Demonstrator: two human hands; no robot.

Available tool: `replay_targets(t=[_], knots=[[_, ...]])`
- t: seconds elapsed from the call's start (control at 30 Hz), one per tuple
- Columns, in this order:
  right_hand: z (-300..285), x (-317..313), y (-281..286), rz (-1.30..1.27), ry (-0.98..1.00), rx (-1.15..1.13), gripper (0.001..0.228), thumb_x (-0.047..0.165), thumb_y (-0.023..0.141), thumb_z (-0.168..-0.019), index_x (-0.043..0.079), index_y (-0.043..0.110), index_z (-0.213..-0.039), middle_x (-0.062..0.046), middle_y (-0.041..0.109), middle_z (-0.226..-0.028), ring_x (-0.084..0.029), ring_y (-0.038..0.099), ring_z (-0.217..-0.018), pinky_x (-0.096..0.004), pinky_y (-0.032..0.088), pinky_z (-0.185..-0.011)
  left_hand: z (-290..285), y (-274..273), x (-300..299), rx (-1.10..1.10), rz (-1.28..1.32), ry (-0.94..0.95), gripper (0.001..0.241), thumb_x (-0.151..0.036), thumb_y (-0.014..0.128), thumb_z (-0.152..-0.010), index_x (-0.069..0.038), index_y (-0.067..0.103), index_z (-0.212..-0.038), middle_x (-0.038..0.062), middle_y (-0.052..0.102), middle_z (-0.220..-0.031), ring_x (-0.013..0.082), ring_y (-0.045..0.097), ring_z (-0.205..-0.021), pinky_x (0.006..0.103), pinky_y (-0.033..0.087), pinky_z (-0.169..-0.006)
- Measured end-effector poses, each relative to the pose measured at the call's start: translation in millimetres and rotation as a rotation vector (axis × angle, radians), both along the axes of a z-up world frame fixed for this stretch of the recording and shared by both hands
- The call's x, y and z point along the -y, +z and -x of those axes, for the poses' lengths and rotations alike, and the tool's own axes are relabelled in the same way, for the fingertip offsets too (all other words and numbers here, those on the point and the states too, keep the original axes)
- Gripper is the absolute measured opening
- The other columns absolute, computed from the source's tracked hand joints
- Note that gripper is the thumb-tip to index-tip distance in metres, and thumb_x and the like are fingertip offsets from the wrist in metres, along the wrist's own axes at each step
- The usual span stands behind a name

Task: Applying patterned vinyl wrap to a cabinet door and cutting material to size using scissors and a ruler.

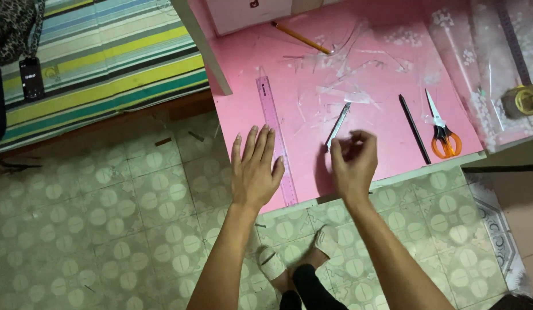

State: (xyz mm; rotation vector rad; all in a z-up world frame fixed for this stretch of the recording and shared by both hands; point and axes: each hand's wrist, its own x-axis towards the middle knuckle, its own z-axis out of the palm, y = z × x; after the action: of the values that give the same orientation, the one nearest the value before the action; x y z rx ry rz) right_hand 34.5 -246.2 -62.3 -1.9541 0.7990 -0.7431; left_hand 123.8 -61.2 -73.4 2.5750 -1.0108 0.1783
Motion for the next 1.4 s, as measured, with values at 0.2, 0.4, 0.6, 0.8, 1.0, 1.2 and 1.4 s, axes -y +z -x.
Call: replay_targets(t=[0.2, 0.4, 0.6, 0.8, 1.0, 1.2, 1.4], knots=[[-28, 27, 16, 0.284, 0.178, -0.626, 0.049, 0.025, 0.070, -0.093, 0.003, 0.043, -0.127, -0.016, 0.072, -0.093, -0.045, 0.072, -0.090, -0.063, 0.055, -0.079, 0, 1, 1, 0.005, 0.016, 0.006, 0.060, -0.037, 0.048, -0.100, -0.008, 0.047, -0.152, 0.011, 0.047, -0.158, 0.0263, 0.034, -0.152, 0.0522, 0.012, -0.127], [-23, 51, -21, 0.409, 0.262, -0.676, 0.025, 0.027, 0.058, -0.101, 0.005, 0.061, -0.110, -0.016, 0.063, -0.094, -0.048, 0.070, -0.087, -0.061, 0.058, -0.073, -1, -2, 1, 0.029, 0.045, 0.009, 0.059, -0.036, 0.051, -0.098, -0.008, 0.050, -0.150, 0.011, 0.050, -0.156, 0.0265, 0.037, -0.150, 0.0519, 0.014, -0.127], [-15, -26, 36, 0.104, 0.345, -0.718, 0.032, 0.018, 0.044, -0.099, 0.003, 0.049, -0.127, -0.028, 0.067, -0.095, -0.055, 0.069, -0.093, -0.069, 0.053, -0.082, -2, 1, 1, 0.051, 0.052, 0.010, 0.057, -0.037, 0.050, -0.098, -0.008, 0.052, -0.148, 0.011, 0.052, -0.154, 0.0264, 0.039, -0.149, 0.0522, 0.015, -0.127], [-43, -54, 64, 0.173, 0.390, -0.841, 0.034, 0.029, 0.041, -0.102, 0.015, 0.046, -0.133, -0.024, 0.072, -0.086, -0.053, 0.073, -0.089, -0.064, 0.055, -0.078, 0, 3, 1, -0.010, 0.058, 0.004, 0.059, -0.034, 0.054, -0.099, -0.008, 0.047, -0.151, 0.011, 0.048, -0.157, 0.0277, 0.035, -0.150, 0.0526, 0.013, -0.127], [-54, -64, 59, 0.193, 0.453, -0.888, 0.048, 0.023, 0.043, -0.096, 0.018, 0.047, -0.143, -0.025, 0.074, -0.092, -0.052, 0.073, -0.092, -0.064, 0.056, -0.079, -1, 13, -4, -0.155, -0.086, -0.013, 0.060, -0.019, 0.047, -0.098, -0.010, 0.036, -0.157, 0.009, 0.038, -0.163, 0.0249, 0.025, -0.155, 0.0490, 0.004, -0.130], [-57, -72, 63, 0.206, 0.458, -0.925, 0.055, 0.021, 0.044, -0.096, 0.014, 0.049, -0.150, -0.030, 0.074, -0.094, -0.052, 0.072, -0.094, -0.063, 0.057, -0.080, -1, 27, -4, -0.236, -0.236, -0.018, 0.070, -0.006, 0.043, -0.095, -0.013, 0.023, -0.161, 0.005, 0.026, -0.169, 0.0227, 0.012, -0.157, 0.0474, -0.004, -0.130], [-60, -76, 63, 0.220, 0.459, -0.936, 0.059, 0.018, 0.042, -0.093, 0.011, 0.049, -0.151, -0.031, 0.073, -0.095, -0.052, 0.073, -0.094, -0.062, 0.058, -0.079, -3, 24, -5, -0.197, -0.250, -0.018, 0.072, -0.007, 0.047, -0.093, -0.014, 0.024, -0.161, 0.004, 0.026, -0.169, 0.0221, 0.013, -0.157, 0.0472, -0.005, -0.130]])
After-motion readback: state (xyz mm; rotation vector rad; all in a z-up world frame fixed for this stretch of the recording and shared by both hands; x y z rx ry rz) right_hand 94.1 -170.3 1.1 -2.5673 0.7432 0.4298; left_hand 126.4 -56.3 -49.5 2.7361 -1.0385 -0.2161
